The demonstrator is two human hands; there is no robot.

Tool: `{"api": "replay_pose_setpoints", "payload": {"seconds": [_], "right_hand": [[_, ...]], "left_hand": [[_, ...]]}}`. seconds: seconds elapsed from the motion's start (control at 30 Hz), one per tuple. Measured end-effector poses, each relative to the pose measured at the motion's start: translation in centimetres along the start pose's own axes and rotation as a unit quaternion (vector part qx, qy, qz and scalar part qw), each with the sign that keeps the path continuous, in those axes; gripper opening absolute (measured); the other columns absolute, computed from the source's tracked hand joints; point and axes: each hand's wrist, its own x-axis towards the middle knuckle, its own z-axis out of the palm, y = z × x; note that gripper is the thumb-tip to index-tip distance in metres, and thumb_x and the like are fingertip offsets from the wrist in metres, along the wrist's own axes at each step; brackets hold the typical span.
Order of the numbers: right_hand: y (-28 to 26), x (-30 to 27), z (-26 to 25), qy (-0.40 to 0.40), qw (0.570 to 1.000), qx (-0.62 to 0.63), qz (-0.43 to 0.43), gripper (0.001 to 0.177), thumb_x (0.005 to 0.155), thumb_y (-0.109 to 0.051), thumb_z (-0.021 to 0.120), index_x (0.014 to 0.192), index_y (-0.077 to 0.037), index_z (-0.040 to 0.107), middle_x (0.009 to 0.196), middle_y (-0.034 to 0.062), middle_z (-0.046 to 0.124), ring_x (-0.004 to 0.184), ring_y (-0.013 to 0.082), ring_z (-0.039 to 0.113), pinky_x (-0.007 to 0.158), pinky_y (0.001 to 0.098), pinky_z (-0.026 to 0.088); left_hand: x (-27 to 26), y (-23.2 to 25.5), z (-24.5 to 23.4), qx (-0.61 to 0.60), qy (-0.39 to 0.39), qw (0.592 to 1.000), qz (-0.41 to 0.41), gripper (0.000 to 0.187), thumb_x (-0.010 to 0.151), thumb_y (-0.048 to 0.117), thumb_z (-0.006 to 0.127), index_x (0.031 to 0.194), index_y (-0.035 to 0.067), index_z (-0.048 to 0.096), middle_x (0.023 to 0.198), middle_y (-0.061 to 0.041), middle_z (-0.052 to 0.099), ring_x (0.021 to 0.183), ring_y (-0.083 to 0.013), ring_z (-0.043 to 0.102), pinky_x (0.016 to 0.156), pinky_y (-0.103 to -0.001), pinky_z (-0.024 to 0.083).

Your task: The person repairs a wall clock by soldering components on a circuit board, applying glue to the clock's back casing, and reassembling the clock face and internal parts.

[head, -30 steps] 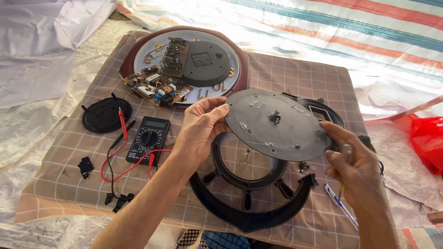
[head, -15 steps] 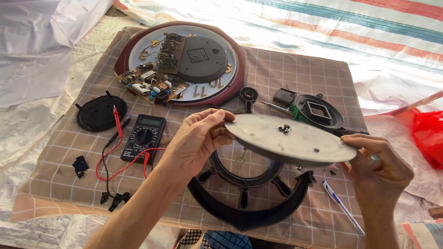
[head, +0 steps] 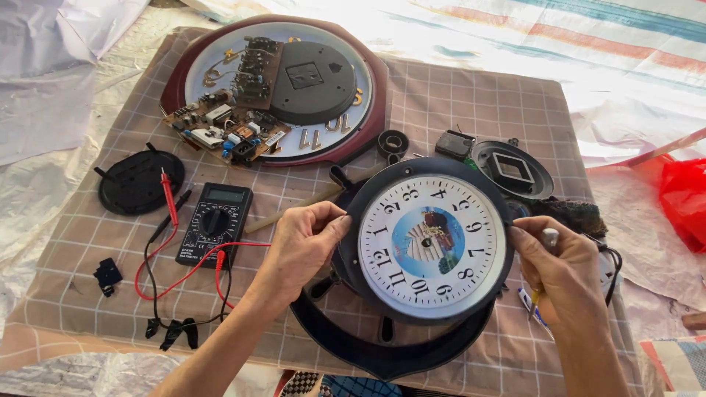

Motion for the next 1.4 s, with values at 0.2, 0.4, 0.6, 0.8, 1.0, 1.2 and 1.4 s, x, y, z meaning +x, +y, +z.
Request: {"api": "replay_pose_setpoints", "payload": {"seconds": [0.2,0.4,0.6,0.8,1.0,1.2,1.4], "right_hand": [[1.8,1.3,0.8,-0.014,0.995,0.019,0.102,0.010,0.074,-0.003,0.061,0.083,0.001,0.059,0.048,0.0003,0.048,0.032,0.0010,0.031,0.027,0.0141,0.021],[2.8,2.4,1.9,-0.035,0.992,-0.069,0.101,0.013,0.074,-0.005,0.062,0.083,0.004,0.062,0.050,0.0022,0.047,0.032,0.0041,0.029,0.026,0.0171,0.018],[2.2,3.1,2.7,-0.038,0.991,-0.030,0.127,0.018,0.074,-0.007,0.061,0.090,0.002,0.062,0.056,0.0046,0.052,0.034,0.0045,0.035,0.027,0.0159,0.025],[0.0,3.2,2.0,-0.039,0.996,0.025,0.071,0.018,0.077,-0.001,0.053,0.094,0.005,0.057,0.070,0.0102,0.055,0.033,0.0015,0.026,0.025,0.0167,0.016],[0.4,1.4,-0.6,-0.040,0.995,0.069,0.065,0.016,0.083,0.000,0.048,0.094,0.008,0.054,0.072,0.0136,0.051,0.039,0.0016,0.026,0.031,0.0157,0.016],[1.4,-0.6,-4.0,-0.008,0.998,0.048,0.043,0.015,0.084,-0.001,0.046,0.095,0.006,0.054,0.075,0.0151,0.052,0.043,0.0040,0.032,0.033,0.0156,0.020],[1.9,-2.7,-5.3,-0.005,0.998,0.047,0.028,0.015,0.083,-0.001,0.046,0.094,0.007,0.053,0.075,0.0132,0.051,0.042,0.0040,0.031,0.034,0.0150,0.021]], "left_hand": [[0.7,-1.4,-0.8,-0.029,-0.009,0.998,-0.062,0.017,0.085,0.009,0.051,0.071,0.001,0.054,0.051,0.000,0.045,0.037,-0.0043,0.034,0.032,-0.016,0.026],[1.8,-1.8,-1.3,-0.002,0.004,0.999,-0.048,0.019,0.088,0.011,0.049,0.074,0.000,0.057,0.056,0.000,0.049,0.042,-0.0035,0.037,0.034,-0.016,0.029],[3.0,-2.4,-2.2,-0.055,-0.018,0.998,0.014,0.021,0.088,0.015,0.048,0.070,0.006,0.051,0.057,0.001,0.047,0.042,-0.0046,0.039,0.034,-0.017,0.033],[2.0,3.9,-3.5,0.081,0.046,0.982,0.162,0.017,0.088,0.009,0.048,0.072,0.003,0.047,0.056,-0.002,0.049,0.040,-0.0069,0.043,0.033,-0.018,0.036],[0.2,7.3,-2.8,0.347,0.083,0.890,0.284,0.007,0.079,-0.006,0.054,0.082,-0.001,0.049,0.060,-0.003,0.052,0.042,-0.0079,0.036,0.037,-0.020,0.029],[0.1,4.2,-0.5,0.546,0.039,0.600,0.583,0.018,0.067,-0.004,0.066,0.071,0.006,0.051,0.070,-0.003,0.044,0.054,-0.0107,0.036,0.042,-0.023,0.032],[0.6,0.6,1.1,0.619,-0.019,0.446,0.647,0.017,0.073,0.004,0.058,0.074,0.014,0.043,0.074,-0.003,0.046,0.063,-0.0133,0.043,0.054,-0.022,0.034]]}}
